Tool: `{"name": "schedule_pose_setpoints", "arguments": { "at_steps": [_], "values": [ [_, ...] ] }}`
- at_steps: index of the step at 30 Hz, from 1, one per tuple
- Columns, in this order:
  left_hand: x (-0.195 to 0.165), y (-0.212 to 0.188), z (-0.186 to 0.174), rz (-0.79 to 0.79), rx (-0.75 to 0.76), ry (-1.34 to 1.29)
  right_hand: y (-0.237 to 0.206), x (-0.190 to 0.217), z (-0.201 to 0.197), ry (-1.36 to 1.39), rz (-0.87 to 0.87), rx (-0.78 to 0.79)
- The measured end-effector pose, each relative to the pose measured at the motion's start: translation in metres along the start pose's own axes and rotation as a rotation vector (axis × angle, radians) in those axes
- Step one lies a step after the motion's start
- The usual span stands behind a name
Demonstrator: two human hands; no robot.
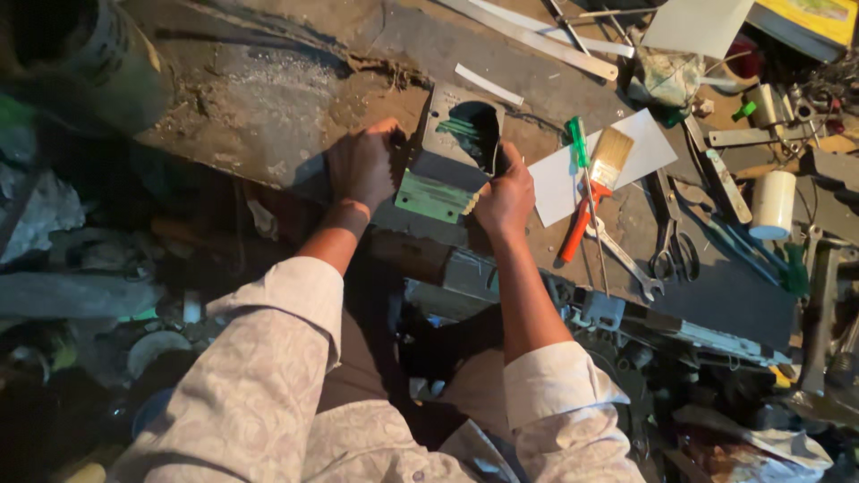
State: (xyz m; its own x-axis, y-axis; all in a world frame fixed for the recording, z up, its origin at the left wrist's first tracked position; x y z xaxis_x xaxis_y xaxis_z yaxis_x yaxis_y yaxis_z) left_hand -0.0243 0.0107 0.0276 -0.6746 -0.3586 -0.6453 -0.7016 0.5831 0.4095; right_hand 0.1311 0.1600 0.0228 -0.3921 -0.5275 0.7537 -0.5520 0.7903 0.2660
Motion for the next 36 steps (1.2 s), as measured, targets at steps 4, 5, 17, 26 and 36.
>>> {"name": "schedule_pose_setpoints", "arguments": {
  "at_steps": [4,5,17,26,36],
  "values": [
    [0.000,0.000,-0.001,0.019,-0.019,0.000,0.000,-0.007,0.002,0.011,0.000,0.018],
    [-0.001,0.000,-0.002,0.016,-0.009,-0.001,0.000,-0.008,0.002,0.006,-0.011,0.015],
    [0.001,0.001,-0.003,-0.026,0.030,0.016,-0.001,-0.003,0.003,0.042,0.026,0.019],
    [-0.002,0.003,-0.004,-0.009,0.018,0.012,-0.001,0.001,0.002,0.130,0.064,0.037],
    [-0.002,0.000,-0.004,0.020,-0.002,0.014,-0.001,0.005,-0.001,0.147,-0.016,0.022]
  ]
}}
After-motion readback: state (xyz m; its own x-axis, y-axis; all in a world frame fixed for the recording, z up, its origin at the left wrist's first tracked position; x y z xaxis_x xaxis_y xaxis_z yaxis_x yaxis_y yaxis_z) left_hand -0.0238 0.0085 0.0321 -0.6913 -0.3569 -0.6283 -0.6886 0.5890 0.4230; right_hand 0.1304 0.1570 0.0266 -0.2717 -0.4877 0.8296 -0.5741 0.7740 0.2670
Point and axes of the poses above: each hand's wrist, its own y-axis towards the middle knuckle, its own z-axis out of the palm, x = y × z, the point moved 1 cm from there along y, towards the middle knuckle, and after that the axes turned 7 degrees about z, right-handed, at the moved point
